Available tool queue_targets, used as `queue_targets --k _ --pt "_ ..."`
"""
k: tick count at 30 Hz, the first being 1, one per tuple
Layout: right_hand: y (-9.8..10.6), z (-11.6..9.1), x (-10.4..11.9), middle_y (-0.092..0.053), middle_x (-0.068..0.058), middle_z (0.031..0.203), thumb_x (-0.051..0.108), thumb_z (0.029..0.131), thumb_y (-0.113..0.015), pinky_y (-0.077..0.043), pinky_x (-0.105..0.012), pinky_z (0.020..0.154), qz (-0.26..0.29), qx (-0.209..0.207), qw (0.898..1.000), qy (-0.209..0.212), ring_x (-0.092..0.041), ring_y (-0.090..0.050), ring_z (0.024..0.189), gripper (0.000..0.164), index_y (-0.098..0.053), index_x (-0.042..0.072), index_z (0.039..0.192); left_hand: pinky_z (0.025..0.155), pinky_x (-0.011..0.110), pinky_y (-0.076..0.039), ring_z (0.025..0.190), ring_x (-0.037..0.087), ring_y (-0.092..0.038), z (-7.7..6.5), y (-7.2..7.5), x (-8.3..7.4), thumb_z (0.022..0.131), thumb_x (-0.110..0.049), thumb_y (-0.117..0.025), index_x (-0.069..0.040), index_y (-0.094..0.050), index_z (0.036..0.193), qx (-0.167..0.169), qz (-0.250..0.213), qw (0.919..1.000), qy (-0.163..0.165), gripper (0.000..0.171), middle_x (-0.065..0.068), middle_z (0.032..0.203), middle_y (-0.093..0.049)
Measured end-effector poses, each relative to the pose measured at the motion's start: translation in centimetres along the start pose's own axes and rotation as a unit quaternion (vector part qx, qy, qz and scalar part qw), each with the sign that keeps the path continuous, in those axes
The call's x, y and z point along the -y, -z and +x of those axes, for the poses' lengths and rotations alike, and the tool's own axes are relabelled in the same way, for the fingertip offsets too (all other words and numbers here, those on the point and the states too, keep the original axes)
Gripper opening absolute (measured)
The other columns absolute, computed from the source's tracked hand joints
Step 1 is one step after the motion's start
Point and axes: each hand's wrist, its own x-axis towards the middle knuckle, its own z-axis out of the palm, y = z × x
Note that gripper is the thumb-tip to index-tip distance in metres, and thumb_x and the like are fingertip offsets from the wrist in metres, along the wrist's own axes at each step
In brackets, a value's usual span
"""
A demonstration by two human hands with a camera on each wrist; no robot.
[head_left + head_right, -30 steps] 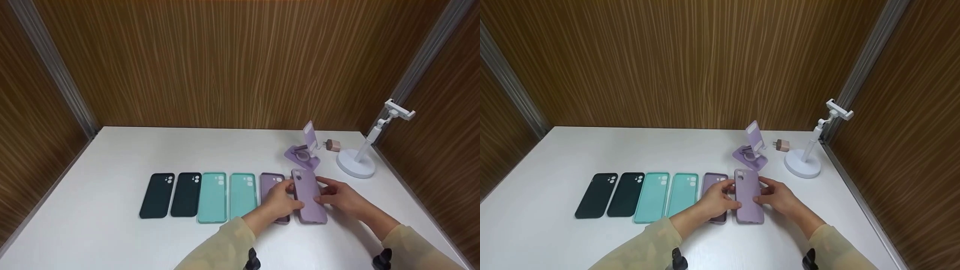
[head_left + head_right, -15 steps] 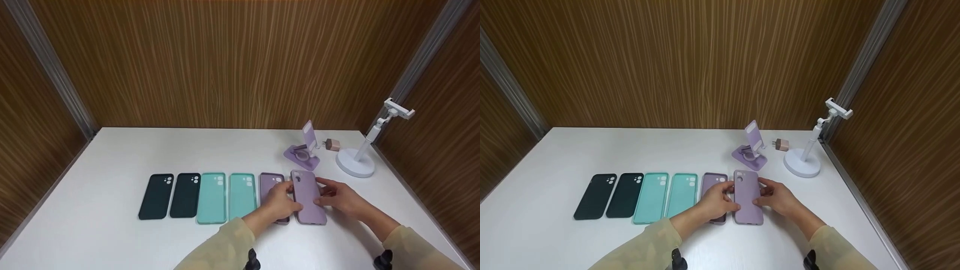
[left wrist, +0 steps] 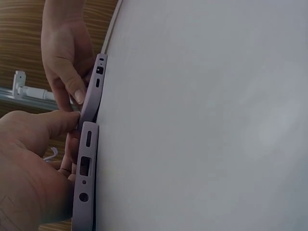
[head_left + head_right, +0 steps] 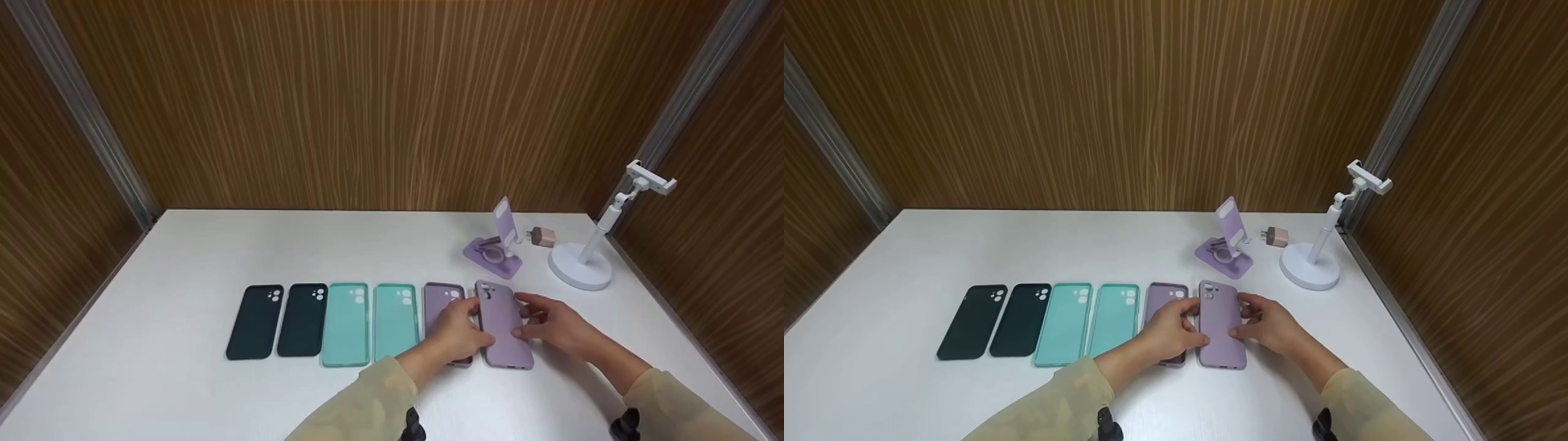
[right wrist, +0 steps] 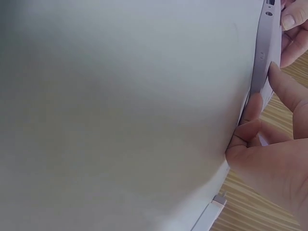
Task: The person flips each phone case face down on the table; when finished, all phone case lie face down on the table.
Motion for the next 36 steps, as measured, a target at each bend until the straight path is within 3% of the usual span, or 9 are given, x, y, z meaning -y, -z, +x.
queue_targets --k 10,13,16,19,20,23,27,31,36 --pt "0.1 0.4 -0.3 -0.065 -0.02 0.125 0.018 0.091 -0.086 -0.051 -0.039 0.088 -0.02 -0.022 1.0 0.008 -0.032 -0.061 0.11 0.081 -0.044 -0.007 0.156 0.072 0.026 -0.054 0.076 0.007 -0.062 -0.1 0.0 -0.1 0.08 -0.003 -0.09 -0.006 -0.056 0.151 0.001 -0.017 0.9998 0.003 0.079 0.001 0.109 -0.07" --pt "0.0 0.5 -0.3 -0.066 -0.018 0.125 0.018 0.091 -0.086 -0.052 -0.037 0.087 -0.023 -0.025 0.999 0.004 -0.031 -0.062 0.109 0.082 -0.044 -0.006 0.156 0.092 0.03 -0.055 0.099 0.014 -0.068 -0.1 0.0 -0.2 0.08 -0.007 -0.091 -0.008 -0.057 0.151 -0.003 -0.014 0.9999 0.004 0.078 0.005 0.127 -0.07" --pt "0.0 0.4 -0.2 -0.067 -0.018 0.123 0.019 0.09 -0.087 -0.053 -0.036 0.085 -0.022 -0.026 0.999 0.007 -0.031 -0.063 0.107 0.082 -0.045 -0.006 0.156 0.111 0.037 -0.046 0.13 0.024 -0.061 -0.2 0.3 -0.4 0.081 -0.008 -0.091 -0.01 -0.059 0.15 -0.01 -0.018 0.9998 -0.003 0.076 0.007 0.147 -0.063" --pt "0.0 0.3 0.1 -0.067 -0.021 0.123 0.019 0.091 -0.087 -0.054 -0.037 0.084 -0.017 -0.028 0.999 0.014 -0.032 -0.065 0.106 0.083 -0.043 -0.007 0.156 0.115 0.04 -0.044 0.141 0.029 -0.053 -0.5 0.9 -0.7 0.082 -0.008 -0.09 -0.01 -0.06 0.148 -0.011 -0.032 0.9992 -0.019 0.073 0.006 0.149 -0.061" --pt "0.0 0.2 0.3 -0.066 -0.022 0.123 0.019 0.091 -0.086 -0.054 -0.037 0.083 -0.013 -0.03 0.999 0.016 -0.032 -0.066 0.105 0.083 -0.043 -0.008 0.156 0.114 0.039 -0.045 0.14 0.028 -0.054 -0.7 1.2 -0.8 0.083 -0.008 -0.09 -0.01 -0.061 0.148 -0.012 -0.034 0.999 -0.025 0.072 0.005 0.148 -0.062" --pt "0.0 0.0 1.0 -0.065 -0.023 0.126 0.018 0.092 -0.085 -0.056 -0.036 0.083 0.004 -0.038 0.999 0.011 -0.032 -0.068 0.106 0.082 -0.041 -0.007 0.157 0.091 0.036 -0.057 0.109 0.023 -0.07 -1.0 2.4 -1.1 0.085 -0.007 -0.088 -0.01 -0.06 0.149 0.001 -0.043 0.9982 -0.042 0.07 0.012 0.127 -0.071" --pt "-0.4 -0.1 2.2 -0.065 -0.022 0.127 0.013 0.092 -0.083 -0.056 -0.032 0.086 0.012 -0.052 0.999 0.01 -0.03 -0.069 0.107 0.078 -0.043 -0.005 0.157 0.066 0.027 -0.055 0.073 0.011 -0.064 -1.5 4.5 -0.9 0.086 -0.007 -0.086 -0.01 -0.059 0.15 0.009 -0.039 0.997 -0.066 0.07 0.015 0.122 -0.069" --pt "-1.3 -0.3 3.4 -0.067 -0.021 0.125 0.007 0.091 -0.08 -0.055 -0.027 0.086 0.011 -0.059 0.998 0.034 -0.03 -0.068 0.108 0.073 -0.047 -0.005 0.155 0.072 0.025 -0.057 0.084 0.009 -0.064 -1.8 6.8 -0.1 0.085 -0.013 -0.089 -0.011 -0.062 0.147 0.0 -0.02 0.997 -0.075 0.068 0.011 0.144 -0.059" --pt "-2.6 -0.3 4.7 -0.071 -0.018 0.124 0.008 0.091 -0.081 -0.054 -0.033 0.091 0.008 -0.057 0.996 0.067 -0.033 -0.066 0.112 0.071 -0.05 -0.003 0.154 0.074 0.029 -0.059 0.09 0.014 -0.067 -2.0 9.1 1.1 0.085 -0.014 -0.09 -0.009 -0.061 0.148 0.014 -0.024 0.9977 -0.062 0.069 0.015 0.136 -0.062"
